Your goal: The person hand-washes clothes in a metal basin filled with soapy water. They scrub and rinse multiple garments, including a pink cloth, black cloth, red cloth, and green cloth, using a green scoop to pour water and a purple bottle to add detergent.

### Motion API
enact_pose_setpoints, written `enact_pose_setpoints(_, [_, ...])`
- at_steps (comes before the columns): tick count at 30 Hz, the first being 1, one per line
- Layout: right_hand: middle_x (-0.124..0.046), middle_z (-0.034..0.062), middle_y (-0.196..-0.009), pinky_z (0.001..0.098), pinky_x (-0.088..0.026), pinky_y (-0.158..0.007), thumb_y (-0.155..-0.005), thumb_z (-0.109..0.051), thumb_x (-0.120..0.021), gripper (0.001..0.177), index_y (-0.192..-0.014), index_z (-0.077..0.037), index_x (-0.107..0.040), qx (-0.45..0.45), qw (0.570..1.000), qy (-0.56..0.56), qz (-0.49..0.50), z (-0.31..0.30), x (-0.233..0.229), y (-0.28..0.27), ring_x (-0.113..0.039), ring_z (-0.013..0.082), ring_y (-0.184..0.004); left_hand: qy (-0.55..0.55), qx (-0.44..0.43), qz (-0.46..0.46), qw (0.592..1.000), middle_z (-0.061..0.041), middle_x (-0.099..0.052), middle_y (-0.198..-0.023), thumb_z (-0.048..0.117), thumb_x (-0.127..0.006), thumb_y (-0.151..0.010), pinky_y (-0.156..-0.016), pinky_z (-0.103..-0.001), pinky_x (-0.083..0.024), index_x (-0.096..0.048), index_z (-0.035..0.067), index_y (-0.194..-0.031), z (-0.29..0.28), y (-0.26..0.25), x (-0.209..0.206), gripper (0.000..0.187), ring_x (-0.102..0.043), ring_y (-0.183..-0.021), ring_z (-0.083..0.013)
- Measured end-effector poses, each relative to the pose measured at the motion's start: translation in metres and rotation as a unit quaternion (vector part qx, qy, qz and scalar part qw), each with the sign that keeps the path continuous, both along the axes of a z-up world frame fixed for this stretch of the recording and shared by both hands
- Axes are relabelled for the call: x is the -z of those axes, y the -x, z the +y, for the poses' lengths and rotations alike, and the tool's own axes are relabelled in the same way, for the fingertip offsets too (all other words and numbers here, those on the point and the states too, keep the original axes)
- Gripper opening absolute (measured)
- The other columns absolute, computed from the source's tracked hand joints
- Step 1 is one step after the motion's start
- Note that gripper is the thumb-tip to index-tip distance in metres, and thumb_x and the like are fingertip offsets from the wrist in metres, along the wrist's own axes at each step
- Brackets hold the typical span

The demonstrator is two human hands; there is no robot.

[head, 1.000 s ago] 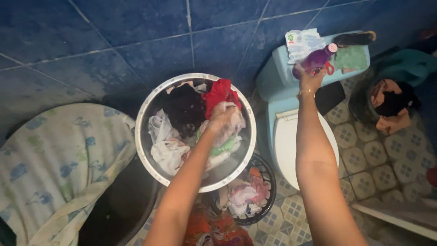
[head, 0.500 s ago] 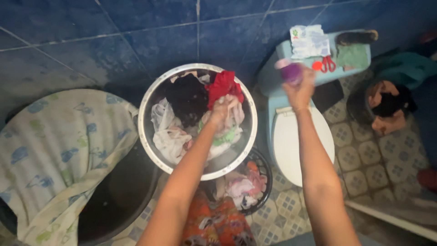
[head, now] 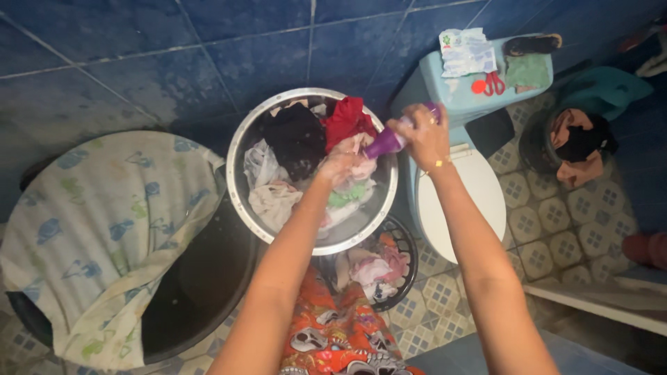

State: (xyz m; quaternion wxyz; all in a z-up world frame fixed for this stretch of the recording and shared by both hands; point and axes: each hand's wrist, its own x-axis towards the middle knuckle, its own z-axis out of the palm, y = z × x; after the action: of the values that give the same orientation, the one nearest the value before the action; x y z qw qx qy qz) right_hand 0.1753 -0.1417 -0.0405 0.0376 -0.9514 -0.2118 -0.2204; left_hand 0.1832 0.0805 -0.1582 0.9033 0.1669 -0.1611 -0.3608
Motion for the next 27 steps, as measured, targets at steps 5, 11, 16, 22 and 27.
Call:
enact_pose_setpoints(5, [-0.063,0.0057,-0.121,0.0647,-0.034,-0.112,-0.071,-0.004,-0.079,0.056,-0.12,-0.03,-0.073,0.017,1.0,0.001,-0.007,-0.002,-0.003,0.005,-0.061,0.0281,-0.123,-0.036,0.01,0.01,0.999,-0.007,-0.053,-0.084,-0.006,-0.065,-0.078,-0.054,-0.032,-0.043,-0.053,-0.002,-0.128,0.008,0.008,-0.009,0.051,-0.054,-0.065,-0.0173])
enact_pose_setpoints(11, [-0.064,0.0057,-0.119,0.0619,-0.036,-0.109,-0.072,-0.004,-0.078,0.052,-0.118,-0.03,-0.075,0.049,0.998,0.0,-0.031,0.005,-0.007,0.007,-0.061,0.0275,-0.12,-0.122,-0.007,0.037,0.992,-0.012,-0.067,-0.105,-0.008,-0.06,-0.068,-0.07,-0.034,-0.059,-0.056,0.001,-0.128,0.015,0.005,-0.007,0.06,-0.07,-0.086,-0.0235])
enact_pose_setpoints(16, [-0.063,0.0064,-0.118,0.0611,-0.037,-0.109,-0.07,-0.002,-0.076,0.055,-0.118,-0.029,-0.076,0.079,0.997,-0.017,-0.007,0.012,-0.013,0.01,-0.061,0.0267,-0.118,-0.13,0.021,0.039,0.99,-0.012,-0.066,-0.108,-0.007,-0.06,-0.074,-0.073,-0.037,-0.06,-0.055,-0.001,-0.129,0.018,0.001,-0.002,0.056,-0.07,-0.091,-0.0248])
enact_pose_setpoints(22, [-0.064,0.005,-0.118,0.0611,-0.037,-0.107,-0.074,0.0,-0.076,0.054,-0.118,-0.031,-0.076,0.113,0.993,-0.015,-0.029,0.022,-0.01,0.018,-0.061,0.0263,-0.119,-0.135,0.049,0.02,0.989,-0.011,-0.07,-0.111,0.0,-0.064,-0.079,-0.078,-0.036,-0.062,-0.057,0.0,-0.131,0.023,-0.007,0.006,0.052,-0.073,-0.093,-0.0236])
enact_pose_setpoints(27, [-0.066,0.0083,-0.116,0.0506,-0.05,-0.097,-0.066,-0.007,-0.084,0.057,-0.12,-0.022,-0.072,0.128,0.976,-0.17,0.044,-0.002,0.016,0.012,-0.064,0.0318,-0.11,-0.334,-0.078,-0.039,0.939,-0.006,-0.073,-0.1,0.027,-0.074,-0.092,-0.065,-0.034,-0.056,-0.07,0.0,-0.117,-0.005,-0.021,0.033,0.036,-0.069,-0.083,-0.0174])
